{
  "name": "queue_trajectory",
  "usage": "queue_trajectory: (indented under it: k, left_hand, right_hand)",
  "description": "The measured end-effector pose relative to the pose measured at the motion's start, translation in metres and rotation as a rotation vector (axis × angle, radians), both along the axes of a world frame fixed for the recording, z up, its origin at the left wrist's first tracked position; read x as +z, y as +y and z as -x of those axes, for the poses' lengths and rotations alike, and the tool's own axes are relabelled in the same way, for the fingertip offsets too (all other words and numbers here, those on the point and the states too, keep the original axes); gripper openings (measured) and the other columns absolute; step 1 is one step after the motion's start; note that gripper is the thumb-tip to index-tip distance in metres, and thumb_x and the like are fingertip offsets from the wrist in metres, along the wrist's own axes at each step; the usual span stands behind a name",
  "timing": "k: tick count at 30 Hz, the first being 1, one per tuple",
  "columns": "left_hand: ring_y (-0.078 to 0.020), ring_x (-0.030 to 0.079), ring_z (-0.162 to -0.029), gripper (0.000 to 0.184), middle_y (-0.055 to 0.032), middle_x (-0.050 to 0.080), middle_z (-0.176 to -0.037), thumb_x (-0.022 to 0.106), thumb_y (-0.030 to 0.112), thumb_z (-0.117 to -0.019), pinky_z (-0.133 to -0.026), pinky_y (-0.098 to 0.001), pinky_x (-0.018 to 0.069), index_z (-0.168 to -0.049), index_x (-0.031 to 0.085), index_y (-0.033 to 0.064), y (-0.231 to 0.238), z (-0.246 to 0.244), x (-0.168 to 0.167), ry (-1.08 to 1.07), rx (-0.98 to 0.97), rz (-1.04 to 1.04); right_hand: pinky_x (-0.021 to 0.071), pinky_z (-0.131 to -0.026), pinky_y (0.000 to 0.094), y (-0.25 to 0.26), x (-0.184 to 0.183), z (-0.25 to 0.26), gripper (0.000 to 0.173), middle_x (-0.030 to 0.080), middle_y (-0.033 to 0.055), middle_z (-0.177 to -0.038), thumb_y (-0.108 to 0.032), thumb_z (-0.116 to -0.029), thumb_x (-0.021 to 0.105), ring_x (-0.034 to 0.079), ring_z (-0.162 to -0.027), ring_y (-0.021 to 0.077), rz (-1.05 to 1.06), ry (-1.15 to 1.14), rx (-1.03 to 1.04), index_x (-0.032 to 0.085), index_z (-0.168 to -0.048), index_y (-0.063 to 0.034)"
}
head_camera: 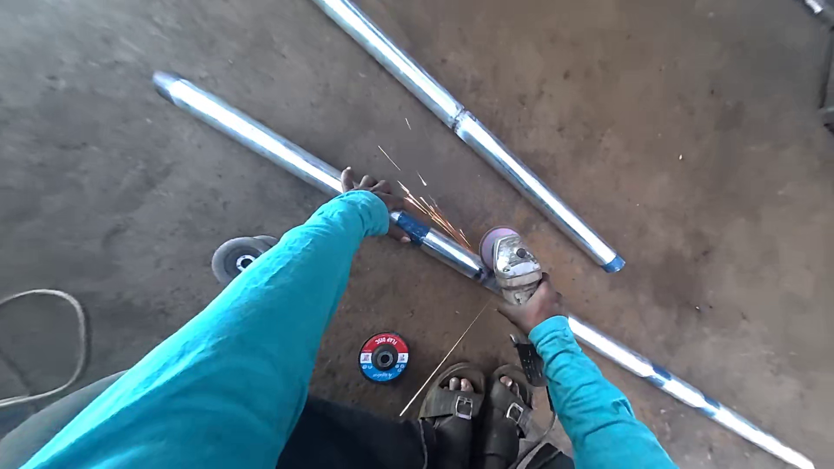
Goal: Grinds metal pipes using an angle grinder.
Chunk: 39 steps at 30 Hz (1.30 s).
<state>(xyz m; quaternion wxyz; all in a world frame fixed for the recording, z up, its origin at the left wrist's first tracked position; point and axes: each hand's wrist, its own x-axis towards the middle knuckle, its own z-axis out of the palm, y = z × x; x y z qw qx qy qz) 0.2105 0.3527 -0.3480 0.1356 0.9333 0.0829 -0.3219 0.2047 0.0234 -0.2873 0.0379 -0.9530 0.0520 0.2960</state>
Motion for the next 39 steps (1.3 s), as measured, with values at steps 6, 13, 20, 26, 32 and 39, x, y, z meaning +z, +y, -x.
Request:
queue_trajectory:
  k: [6, 13, 20, 26, 32, 39]
  left_hand:
    - [-0.0365, 0.04, -0.146, 0.07, -0.007, 0.057, -0.146, 0.083, 0.066, -0.074, -0.12, -0.0733, 0.0051, -0.135, 0.066, 0.0346, 0.001, 0.003, -0.004, -0.051, -0.001, 0.023]
    - [-0.0339, 0.041, -0.145, 0.074, -0.0051, 0.058, -0.145, 0.082, 0.07, -0.0719, -0.121, -0.0725, 0.0051, -0.136, 0.065, 0.0379, 0.001, -0.001, -0.001, -0.01, -0.001, -0.015]
    - [-0.0362, 0.041, -0.145, 0.071, -0.0079, 0.058, -0.145, 0.081, 0.067, -0.0756, -0.121, -0.0719, 0.0063, -0.136, 0.065, 0.0333, 0.002, -0.005, -0.002, 0.015, -0.016, -0.006]
    - [-0.0357, 0.04, -0.146, 0.074, -0.007, 0.057, -0.146, 0.082, 0.069, -0.073, -0.121, -0.0718, 0.0064, -0.138, 0.064, 0.0371, 0.0, -0.002, -0.003, 0.021, -0.003, -0.023]
    - [-0.0357, 0.041, -0.145, 0.075, -0.0063, 0.059, -0.144, 0.08, 0.072, -0.0728, -0.121, -0.0733, 0.0058, -0.137, 0.064, 0.0374, 0.005, -0.002, -0.009, -0.004, -0.014, -0.032]
    - [-0.0375, 0.038, -0.148, 0.072, -0.0086, 0.055, -0.149, 0.083, 0.065, -0.0756, -0.119, -0.0744, 0.0062, -0.139, 0.064, 0.035, 0.001, -0.001, 0.0, -0.009, -0.01, 0.002]
  right_hand:
    - [0.0533, -0.092, 0.0653, -0.007, -0.006, -0.008, 0.101, 0.07, 0.0268, -0.118, -0.046, -0.0675, 0.094, 0.069, -0.112, 0.0449, 0.003, -0.018, -0.029, 0.047, -0.146, -0.0026]
    - [0.0529, -0.093, 0.065, -0.003, -0.003, -0.003, 0.103, 0.071, 0.0261, -0.116, -0.044, -0.0653, 0.096, 0.069, -0.111, 0.0446, -0.019, -0.001, -0.005, 0.047, -0.147, -0.004]
    - [0.0525, -0.097, 0.0626, -0.009, 0.0, 0.0, 0.104, 0.069, 0.0253, -0.121, -0.045, -0.0677, 0.096, 0.068, -0.115, 0.043, 0.017, 0.04, 0.031, 0.045, -0.148, -0.0022]
    - [0.0522, -0.096, 0.065, -0.001, -0.005, -0.007, 0.103, 0.069, 0.0258, -0.122, -0.046, -0.0676, 0.094, 0.067, -0.116, 0.0444, -0.016, 0.013, -0.024, 0.046, -0.148, -0.0031]
    - [0.0523, -0.097, 0.0638, -0.006, -0.003, -0.005, 0.104, 0.07, 0.0256, -0.12, -0.044, -0.0664, 0.096, 0.068, -0.115, 0.0437, -0.023, 0.039, 0.024, 0.046, -0.147, -0.0023]
    - [0.0521, -0.094, 0.0664, -0.011, -0.008, -0.01, 0.105, 0.069, 0.0269, -0.12, -0.046, -0.0667, 0.095, 0.067, -0.114, 0.0457, -0.04, 0.007, -0.019, 0.045, -0.149, -0.0037]
